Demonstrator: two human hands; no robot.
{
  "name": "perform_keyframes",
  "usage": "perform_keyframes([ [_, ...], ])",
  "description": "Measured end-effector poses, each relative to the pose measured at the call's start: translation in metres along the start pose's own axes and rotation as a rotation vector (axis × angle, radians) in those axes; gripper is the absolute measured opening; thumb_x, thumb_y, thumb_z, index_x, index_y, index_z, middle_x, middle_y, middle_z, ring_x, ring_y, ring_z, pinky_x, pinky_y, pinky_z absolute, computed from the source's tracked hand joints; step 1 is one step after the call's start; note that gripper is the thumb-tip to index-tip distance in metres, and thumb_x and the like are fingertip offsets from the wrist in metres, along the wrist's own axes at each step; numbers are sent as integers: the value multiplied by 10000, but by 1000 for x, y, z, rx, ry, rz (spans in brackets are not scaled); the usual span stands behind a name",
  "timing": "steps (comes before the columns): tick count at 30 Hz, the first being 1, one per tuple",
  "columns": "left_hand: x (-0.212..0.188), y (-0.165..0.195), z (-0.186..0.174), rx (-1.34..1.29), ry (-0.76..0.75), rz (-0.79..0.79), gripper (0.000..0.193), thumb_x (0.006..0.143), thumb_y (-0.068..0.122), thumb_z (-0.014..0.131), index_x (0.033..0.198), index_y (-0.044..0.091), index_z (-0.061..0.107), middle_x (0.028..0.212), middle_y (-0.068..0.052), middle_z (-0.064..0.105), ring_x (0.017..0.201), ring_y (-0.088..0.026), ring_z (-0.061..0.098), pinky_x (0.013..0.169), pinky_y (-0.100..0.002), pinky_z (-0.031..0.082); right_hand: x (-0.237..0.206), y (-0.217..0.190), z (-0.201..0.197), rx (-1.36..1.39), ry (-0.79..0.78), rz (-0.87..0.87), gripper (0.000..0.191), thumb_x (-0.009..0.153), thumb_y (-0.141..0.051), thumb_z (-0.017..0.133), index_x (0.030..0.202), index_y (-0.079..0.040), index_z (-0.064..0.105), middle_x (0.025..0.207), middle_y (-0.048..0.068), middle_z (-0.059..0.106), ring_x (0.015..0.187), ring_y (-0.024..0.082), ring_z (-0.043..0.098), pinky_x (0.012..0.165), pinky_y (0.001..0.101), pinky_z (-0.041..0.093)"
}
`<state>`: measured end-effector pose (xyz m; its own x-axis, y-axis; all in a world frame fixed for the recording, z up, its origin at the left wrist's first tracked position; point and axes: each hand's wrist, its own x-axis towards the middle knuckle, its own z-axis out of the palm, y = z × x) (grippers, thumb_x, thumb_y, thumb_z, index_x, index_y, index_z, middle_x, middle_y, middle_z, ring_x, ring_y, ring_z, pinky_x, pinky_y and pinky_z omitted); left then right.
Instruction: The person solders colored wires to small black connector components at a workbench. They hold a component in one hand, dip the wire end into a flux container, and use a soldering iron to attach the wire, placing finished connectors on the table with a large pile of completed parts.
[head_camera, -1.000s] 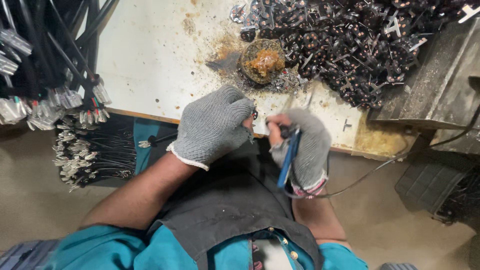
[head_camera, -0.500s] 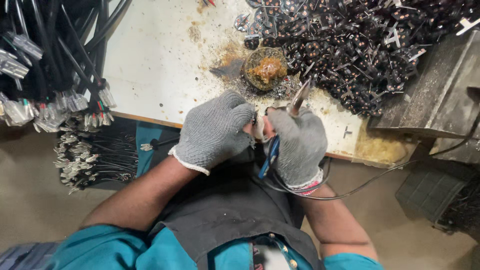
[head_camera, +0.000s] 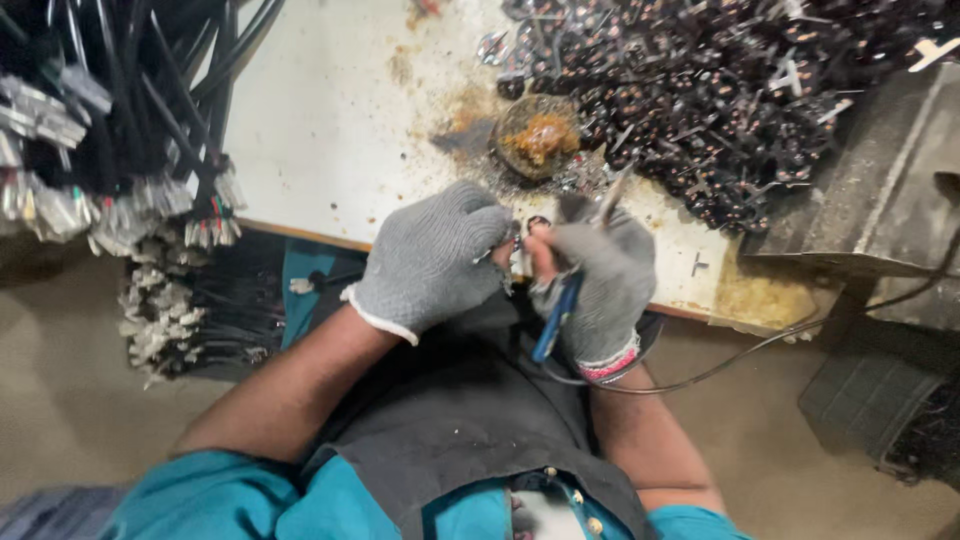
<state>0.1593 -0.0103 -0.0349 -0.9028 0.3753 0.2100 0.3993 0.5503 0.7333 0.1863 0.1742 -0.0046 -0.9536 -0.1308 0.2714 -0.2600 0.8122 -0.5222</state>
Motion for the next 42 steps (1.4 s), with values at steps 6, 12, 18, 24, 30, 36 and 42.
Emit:
perform_keyframes([
  [6,0,0,0,-41,37,-1,164,824,196,794,871,118,658,907,-84,646,812,-317,672,664,-427,532,-14,16,5,241,283,-26,268,965,-85,784,1077,-32,546,990,82,727,1012,249,695,930,404,509],
  [12,-2,0,-3,-128,-24,17,170,867,236,813,864,139,673,881,-52,687,815,-279,694,669,-393,542,-13,11,-11,444,44,71,265,875,-99,842,1073,11,703,859,101,714,696,204,686,647,312,518],
  [18,-7,-9,-1,-192,-73,52,154,861,261,806,906,148,712,927,-32,717,856,-255,718,697,-375,560,1,4,-13,516,-94,-21,293,878,-110,859,1099,2,703,904,127,734,824,221,763,736,313,590],
  [24,-4,-10,0,-155,-194,12,136,836,297,790,861,175,735,901,-26,722,832,-248,715,679,-386,554,-4,4,-10,981,-73,325,261,859,-41,862,1072,43,735,920,202,759,750,239,759,626,283,586],
  [30,-7,-15,6,-73,-213,-5,129,844,290,782,848,166,745,872,-44,704,810,-270,699,663,-408,541,-2,3,-9,591,-68,-14,301,871,4,877,1118,-13,706,1003,173,754,888,226,775,782,286,618],
  [36,-4,1,-8,-99,-86,-40,225,838,264,786,972,115,682,993,-110,699,884,-307,698,702,-402,548,-2,6,-12,796,-131,310,245,835,-63,846,1037,35,748,930,181,770,840,247,765,717,298,589],
  [42,-9,-7,-69,-41,-477,-259,351,853,330,751,1091,84,676,935,-159,692,853,-397,670,691,-492,515,-7,12,-17,536,-47,131,293,817,-108,895,1044,-5,741,1016,154,740,922,220,714,819,317,563],
])
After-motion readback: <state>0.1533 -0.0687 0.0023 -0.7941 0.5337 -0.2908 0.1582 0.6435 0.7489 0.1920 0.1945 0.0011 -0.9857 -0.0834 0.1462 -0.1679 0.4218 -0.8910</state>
